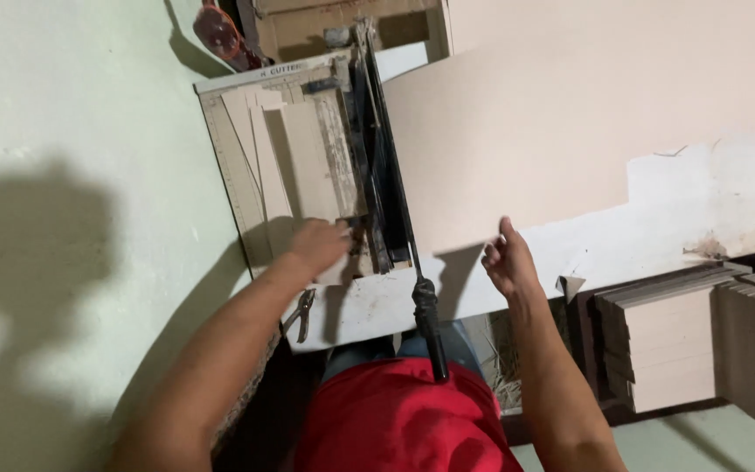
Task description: The person stacks small rectangular paper pieces, then places a large sheet of paper on a manual paper cutter. They align the sheet and pull the cutter's lever to trim the edge. The person repeats this process with additional sheets, stacking the trimmed pieces on the table.
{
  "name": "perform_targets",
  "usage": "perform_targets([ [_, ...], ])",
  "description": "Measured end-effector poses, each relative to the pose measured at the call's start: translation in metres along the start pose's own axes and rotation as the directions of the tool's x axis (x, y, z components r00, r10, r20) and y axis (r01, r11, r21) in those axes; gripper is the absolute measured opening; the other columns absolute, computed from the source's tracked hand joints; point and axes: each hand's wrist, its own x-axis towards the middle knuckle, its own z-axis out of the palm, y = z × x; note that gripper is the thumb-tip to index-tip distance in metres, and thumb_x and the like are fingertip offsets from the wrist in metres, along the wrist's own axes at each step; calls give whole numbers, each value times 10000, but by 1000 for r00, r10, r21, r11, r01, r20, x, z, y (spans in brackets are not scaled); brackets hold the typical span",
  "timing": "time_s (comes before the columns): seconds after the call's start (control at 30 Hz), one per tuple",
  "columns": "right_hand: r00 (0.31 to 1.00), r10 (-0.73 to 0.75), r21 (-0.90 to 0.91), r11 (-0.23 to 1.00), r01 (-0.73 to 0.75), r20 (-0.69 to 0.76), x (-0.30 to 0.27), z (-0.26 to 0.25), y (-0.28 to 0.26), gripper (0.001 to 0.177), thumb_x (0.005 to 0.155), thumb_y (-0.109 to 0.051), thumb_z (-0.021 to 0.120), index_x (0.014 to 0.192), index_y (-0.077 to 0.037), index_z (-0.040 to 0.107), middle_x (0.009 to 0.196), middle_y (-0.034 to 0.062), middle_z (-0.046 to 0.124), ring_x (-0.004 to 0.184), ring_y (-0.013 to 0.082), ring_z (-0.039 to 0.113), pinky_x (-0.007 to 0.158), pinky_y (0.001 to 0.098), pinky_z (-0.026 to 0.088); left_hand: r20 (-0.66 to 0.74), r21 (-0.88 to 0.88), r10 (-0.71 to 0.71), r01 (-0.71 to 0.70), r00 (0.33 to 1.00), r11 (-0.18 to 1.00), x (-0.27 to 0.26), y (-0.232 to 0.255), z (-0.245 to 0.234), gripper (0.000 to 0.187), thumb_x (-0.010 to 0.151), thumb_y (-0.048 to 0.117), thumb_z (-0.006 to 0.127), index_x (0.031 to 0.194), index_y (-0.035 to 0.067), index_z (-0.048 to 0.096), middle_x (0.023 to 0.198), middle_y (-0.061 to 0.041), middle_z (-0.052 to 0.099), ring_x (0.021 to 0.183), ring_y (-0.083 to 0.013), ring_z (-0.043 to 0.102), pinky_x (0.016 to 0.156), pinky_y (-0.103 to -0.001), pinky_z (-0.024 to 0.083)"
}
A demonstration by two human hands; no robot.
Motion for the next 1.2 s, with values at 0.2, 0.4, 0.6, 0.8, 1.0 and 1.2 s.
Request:
perform_targets([
  [0.2, 998, -56, -225, 972, 61, 27, 1, -1, 23, 348, 1022, -391, 687, 933, -79, 560, 849, 129, 727, 640, 225, 685, 578, 355, 589, -246, 265, 145, -78, 958, 961, 18, -55, 25, 103, 1037, 228, 494, 1101, 187, 564, 1191, -57, 505, 1015, -261, 554, 795, -402, 437],
  [0.4, 998, -60, -376, 925, 54, -4, -2, 34, 19, 373, 1035, -414, 653, 1044, -57, 544, 953, 113, 742, 826, 227, 737, 761, 408, 620, -99, -119, -227, 215, 969, 969, 54, 35, -41, 876, 922, 490, 689, 1624, 288, 205, 1620, -234, 193, 1509, -471, 156, 1192, -664, 158],
  [0.6, 998, -42, -810, 584, 57, 41, -14, 32, 17, 566, 1044, -647, 501, 1080, -124, 711, 823, 106, 747, 687, 244, 747, 696, 421, 621, 12, -32, -357, 357, 934, 934, 70, 63, -46, 1099, 836, 365, 840, 1642, 80, 149, 1642, -339, -44, 1511, -546, -32, 1163, -733, 184],
  [0.8, 973, 43, -974, 17, 227, 227, -210, 145, -9, 833, 927, -576, 481, 1610, -188, 204, 999, 269, 762, 896, 471, 755, 773, 530, 598, 66, 11, -395, 396, 916, 918, 84, 61, -34, 1123, 825, 346, 839, 1644, 71, 121, 1637, -343, -98, 1506, -552, -82, 1142, -757, 202],
  [1.0, 917, -198, -937, -130, 324, 345, -129, 85, 102, 736, 955, -191, 519, 1604, -87, 187, 924, 301, 751, 788, 477, 750, 667, 553, 594, 25, -55, -379, 379, 925, 924, 86, 58, -31, 1150, 812, 290, 851, 1649, 92, 88, 1638, -351, -66, 1507, -558, -71, 1131, -775, 193],
  [1.2, 930, -113, -936, -7, 351, 350, -140, 83, 74, 805, 950, -323, 551, 1620, -168, 133, 961, 279, 757, 812, 480, 748, 717, 567, 583, 7, -102, -360, 359, 933, 928, 85, 51, -25, 1221, 802, 312, 856, 1656, 117, 6, 1643, -325, -148, 1504, -543, -141, 1134, -776, 150],
])
